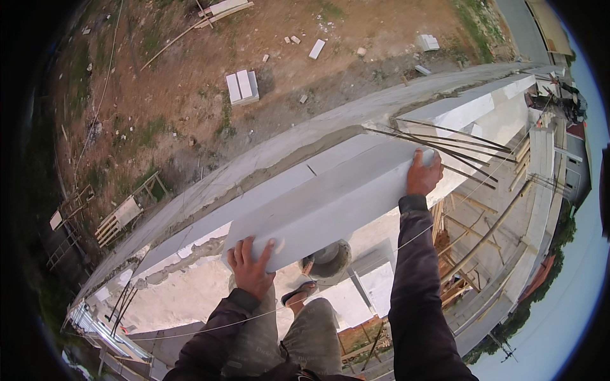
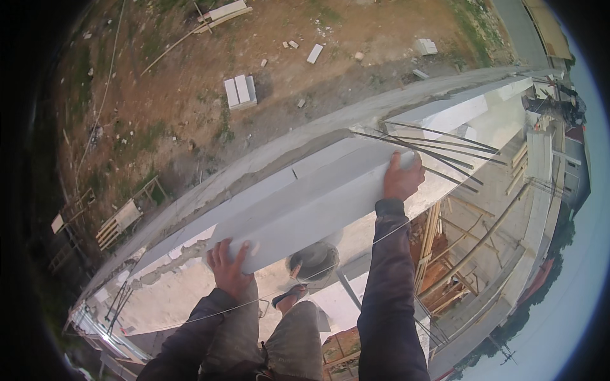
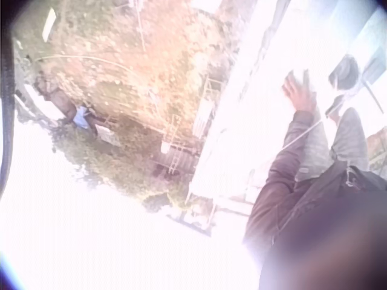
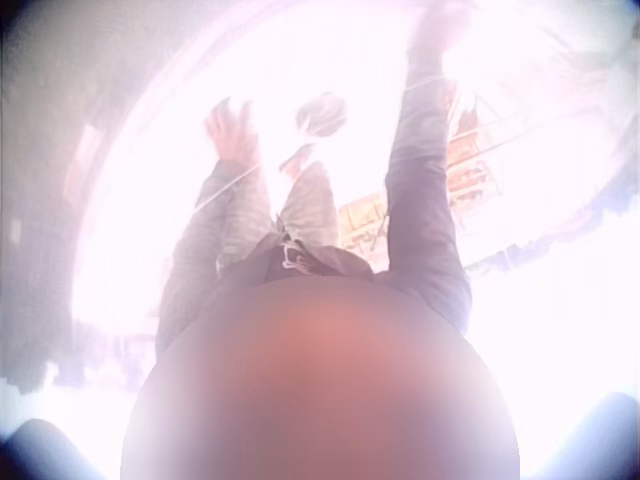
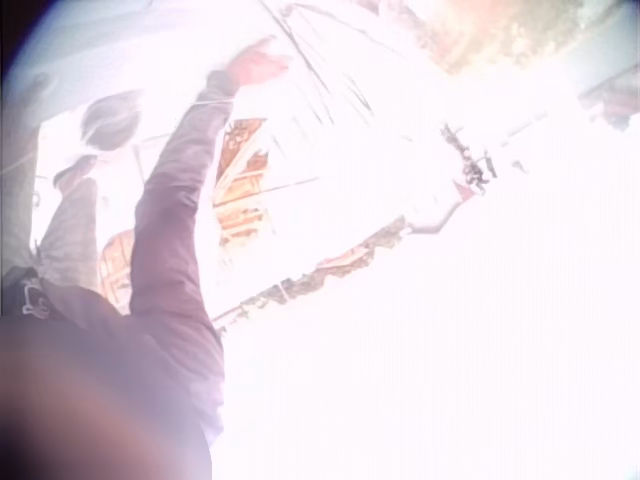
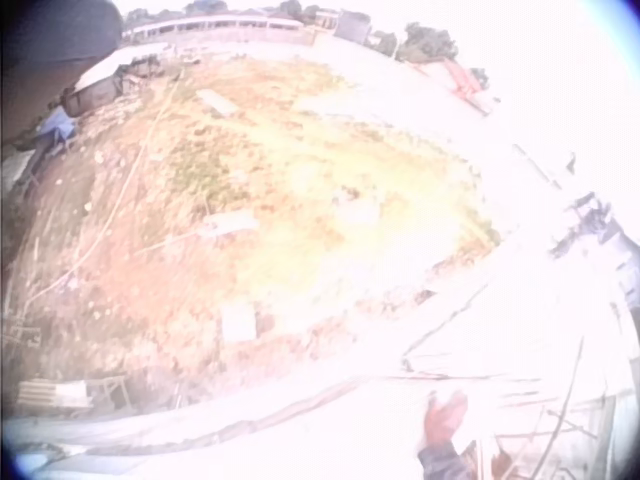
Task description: The person scoops mortar from a bucket with a trowel and spreads it along a concrete ledge. Then the person places white rectangular blocks onto the mortar, pressing them into place one at a time.
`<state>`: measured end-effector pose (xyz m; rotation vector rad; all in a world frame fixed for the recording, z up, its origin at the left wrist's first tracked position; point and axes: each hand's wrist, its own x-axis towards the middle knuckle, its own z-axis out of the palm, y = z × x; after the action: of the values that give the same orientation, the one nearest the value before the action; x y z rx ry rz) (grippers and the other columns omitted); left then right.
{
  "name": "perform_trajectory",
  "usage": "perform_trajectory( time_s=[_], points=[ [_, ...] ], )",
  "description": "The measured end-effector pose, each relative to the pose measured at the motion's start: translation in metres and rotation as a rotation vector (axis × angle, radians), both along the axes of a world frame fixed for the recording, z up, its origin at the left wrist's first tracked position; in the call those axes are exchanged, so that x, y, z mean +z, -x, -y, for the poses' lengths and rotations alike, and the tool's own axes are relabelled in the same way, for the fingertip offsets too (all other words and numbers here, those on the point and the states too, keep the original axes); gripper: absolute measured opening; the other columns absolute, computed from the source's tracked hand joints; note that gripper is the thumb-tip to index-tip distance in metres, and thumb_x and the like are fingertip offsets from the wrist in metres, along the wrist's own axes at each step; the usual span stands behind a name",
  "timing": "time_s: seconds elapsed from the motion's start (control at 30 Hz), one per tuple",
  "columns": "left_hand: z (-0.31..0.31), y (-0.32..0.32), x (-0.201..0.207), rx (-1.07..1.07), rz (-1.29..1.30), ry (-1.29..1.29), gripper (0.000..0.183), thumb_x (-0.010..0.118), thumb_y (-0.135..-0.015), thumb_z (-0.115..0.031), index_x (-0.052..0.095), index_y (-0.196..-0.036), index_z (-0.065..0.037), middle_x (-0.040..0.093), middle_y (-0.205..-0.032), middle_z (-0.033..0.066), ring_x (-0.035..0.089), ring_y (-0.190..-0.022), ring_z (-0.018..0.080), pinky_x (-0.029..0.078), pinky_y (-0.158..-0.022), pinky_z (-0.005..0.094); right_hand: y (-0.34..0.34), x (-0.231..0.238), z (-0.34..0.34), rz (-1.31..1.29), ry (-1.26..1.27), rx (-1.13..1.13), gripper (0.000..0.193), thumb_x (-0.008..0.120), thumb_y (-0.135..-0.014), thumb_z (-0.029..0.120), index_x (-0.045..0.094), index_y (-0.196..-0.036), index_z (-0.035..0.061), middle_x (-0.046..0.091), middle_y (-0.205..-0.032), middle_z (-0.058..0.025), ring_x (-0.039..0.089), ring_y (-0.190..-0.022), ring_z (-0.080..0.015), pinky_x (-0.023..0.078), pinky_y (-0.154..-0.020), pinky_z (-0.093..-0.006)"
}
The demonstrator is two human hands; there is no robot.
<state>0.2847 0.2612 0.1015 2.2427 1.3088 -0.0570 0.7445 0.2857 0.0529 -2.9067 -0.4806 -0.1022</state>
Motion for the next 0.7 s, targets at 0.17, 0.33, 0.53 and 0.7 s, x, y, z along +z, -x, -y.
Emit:
perform_trajectory(
  time_s=[0.17,0.33,0.53,0.7],
  points=[
    [0.005,0.008,0.0,0.012,0.005,0.008,0.08,0.082,-0.057,-0.018,0.059,-0.133,-0.03,0.043,-0.138,0.0173,0.04,-0.128,0.0403,0.027,-0.106,0.0597,0.005,-0.004,0.004,0.008,-0.017,0.022,0.061,0.066,-0.087,0.048,0.056,-0.133,0.0097,0.055,-0.127,-0.0177,0.051,-0.121,-0.0383,0.048,-0.095,-0.0524],
    [0.002,0.007,-0.002,0.001,0.028,0.026,0.077,0.082,-0.056,-0.019,0.061,-0.13,-0.026,0.042,-0.139,0.0174,0.038,-0.13,0.0418,0.027,-0.106,0.0605,-0.002,-0.005,0.01,0.01,-0.048,0.059,0.059,0.066,-0.087,0.046,0.056,-0.133,0.0104,0.056,-0.127,-0.0181,0.051,-0.12,-0.0387,0.048,-0.097,-0.0506],
    [0.001,0.006,0.002,0.012,-0.001,0.076,0.074,0.081,-0.056,-0.019,0.063,-0.127,-0.028,0.042,-0.14,0.0157,0.039,-0.13,0.0404,0.027,-0.107,0.0603,-0.008,-0.009,0.01,0.047,-0.09,0.089,0.056,0.07,-0.086,0.041,0.059,-0.129,0.007,0.058,-0.126,-0.019,0.053,-0.119,-0.0382,0.047,-0.097,-0.0496],
    [0.003,0.008,0.002,0.022,-0.001,0.056,0.074,0.081,-0.056,-0.019,0.063,-0.127,-0.029,0.042,-0.14,0.0156,0.038,-0.131,0.0397,0.027,-0.108,0.0592,-0.006,-0.009,0.01,0.044,-0.106,0.12,0.055,0.07,-0.086,0.039,0.06,-0.127,0.0036,0.06,-0.124,-0.0216,0.055,-0.116,-0.0402,0.046,-0.098,-0.0502]
  ],
)
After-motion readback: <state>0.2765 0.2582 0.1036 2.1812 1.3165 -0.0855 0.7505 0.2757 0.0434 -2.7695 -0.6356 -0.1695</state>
